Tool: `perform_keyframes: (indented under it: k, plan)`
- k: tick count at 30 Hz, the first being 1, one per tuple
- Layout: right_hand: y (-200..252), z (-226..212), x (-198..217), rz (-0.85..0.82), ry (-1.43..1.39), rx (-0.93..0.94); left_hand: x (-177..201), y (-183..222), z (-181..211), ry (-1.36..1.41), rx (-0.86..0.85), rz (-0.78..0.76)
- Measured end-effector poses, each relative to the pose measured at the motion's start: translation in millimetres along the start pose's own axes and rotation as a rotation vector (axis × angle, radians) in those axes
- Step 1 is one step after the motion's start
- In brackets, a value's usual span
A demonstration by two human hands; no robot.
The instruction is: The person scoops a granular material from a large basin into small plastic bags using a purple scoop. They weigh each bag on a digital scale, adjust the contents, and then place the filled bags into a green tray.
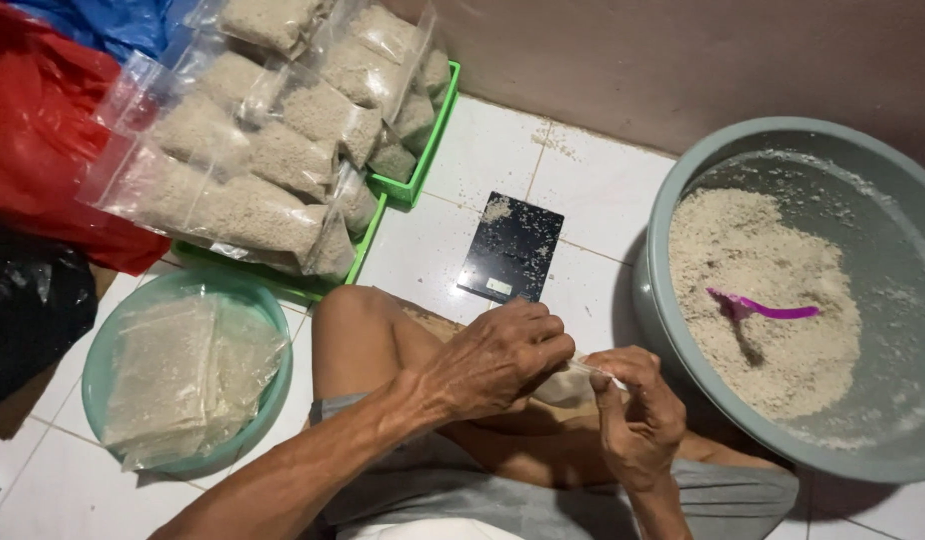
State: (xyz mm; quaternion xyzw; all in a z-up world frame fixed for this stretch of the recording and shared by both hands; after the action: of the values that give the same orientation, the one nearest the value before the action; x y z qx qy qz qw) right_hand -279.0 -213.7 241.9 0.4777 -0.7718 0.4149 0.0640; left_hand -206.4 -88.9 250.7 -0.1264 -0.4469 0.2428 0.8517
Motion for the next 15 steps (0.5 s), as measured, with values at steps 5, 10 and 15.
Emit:
perform_keyframes:
  k: [5,10,15]
  plan:
    - [0.5,5.1,-8.2,-0.057,0.111,0.085,-14.7,3.7,-13.3,-0.064,0.030,-0.039]
    - [8.2,11.1,-6.4,0.022,0.160,0.094,8.3,6.6,-8.5,-0.012,0.084,-0.050]
    - [2.5,-2.0,-4.7,0.001,0.180,0.092,-3.9,15.5,-13.8,-0.029,0.108,-0.101]
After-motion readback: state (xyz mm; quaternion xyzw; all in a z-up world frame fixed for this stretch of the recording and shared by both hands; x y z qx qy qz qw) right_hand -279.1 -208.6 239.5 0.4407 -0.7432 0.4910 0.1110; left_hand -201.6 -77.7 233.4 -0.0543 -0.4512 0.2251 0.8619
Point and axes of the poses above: each hand's wrist, its own y-axis away from the middle knuckle, its own x-axis out of the back of the hand, z = x × y, the point moved 7 cm from there along -y, towards the middle knuckle, and after that the axes turned 14 degrees about y, right-handed, at the moved point
